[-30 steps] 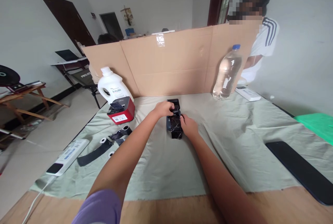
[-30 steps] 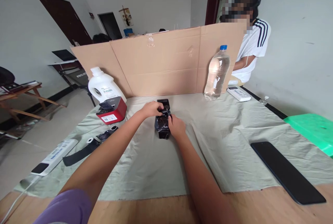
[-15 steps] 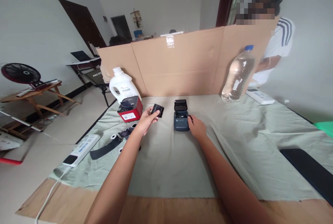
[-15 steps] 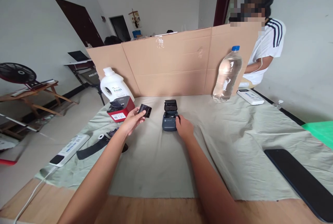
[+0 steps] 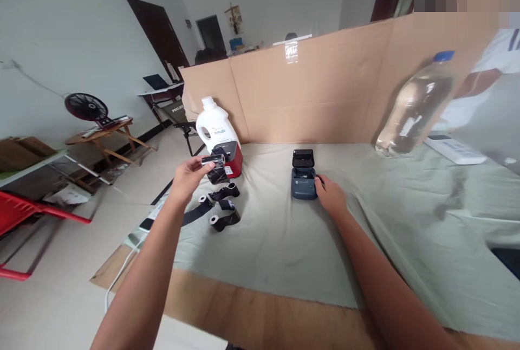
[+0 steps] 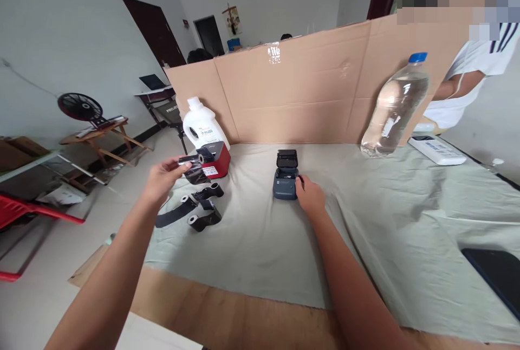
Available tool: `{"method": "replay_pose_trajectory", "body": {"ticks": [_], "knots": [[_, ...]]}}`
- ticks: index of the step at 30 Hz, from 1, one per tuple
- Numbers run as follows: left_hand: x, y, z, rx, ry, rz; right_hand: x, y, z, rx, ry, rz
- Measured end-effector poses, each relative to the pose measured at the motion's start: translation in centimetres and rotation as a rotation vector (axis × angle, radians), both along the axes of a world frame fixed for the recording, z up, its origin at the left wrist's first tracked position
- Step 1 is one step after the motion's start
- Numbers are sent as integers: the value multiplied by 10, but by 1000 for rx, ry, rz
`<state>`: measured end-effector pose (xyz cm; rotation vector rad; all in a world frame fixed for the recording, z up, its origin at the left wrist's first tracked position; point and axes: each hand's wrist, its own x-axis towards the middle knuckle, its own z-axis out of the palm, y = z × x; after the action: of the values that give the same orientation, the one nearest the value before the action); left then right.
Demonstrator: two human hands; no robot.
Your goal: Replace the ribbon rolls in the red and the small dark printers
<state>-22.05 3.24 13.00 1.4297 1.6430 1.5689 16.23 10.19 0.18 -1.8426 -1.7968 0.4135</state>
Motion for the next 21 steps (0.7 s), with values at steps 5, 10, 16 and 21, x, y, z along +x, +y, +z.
{"method": "replay_pose_trajectory", "body": {"ticks": [5, 10, 16, 21], "knots": [[-39, -45, 14, -96, 449, 143, -1, 0, 1, -1, 11, -2], [-46, -87, 0, -150, 739, 130, -1, 1, 1, -18, 23, -17], [-37, -103, -47, -299, 986, 124, -1, 2, 0, -18, 19, -21], [-30, -101, -77, -407, 1031, 183, 0, 2, -1, -15, 23, -12]]}}
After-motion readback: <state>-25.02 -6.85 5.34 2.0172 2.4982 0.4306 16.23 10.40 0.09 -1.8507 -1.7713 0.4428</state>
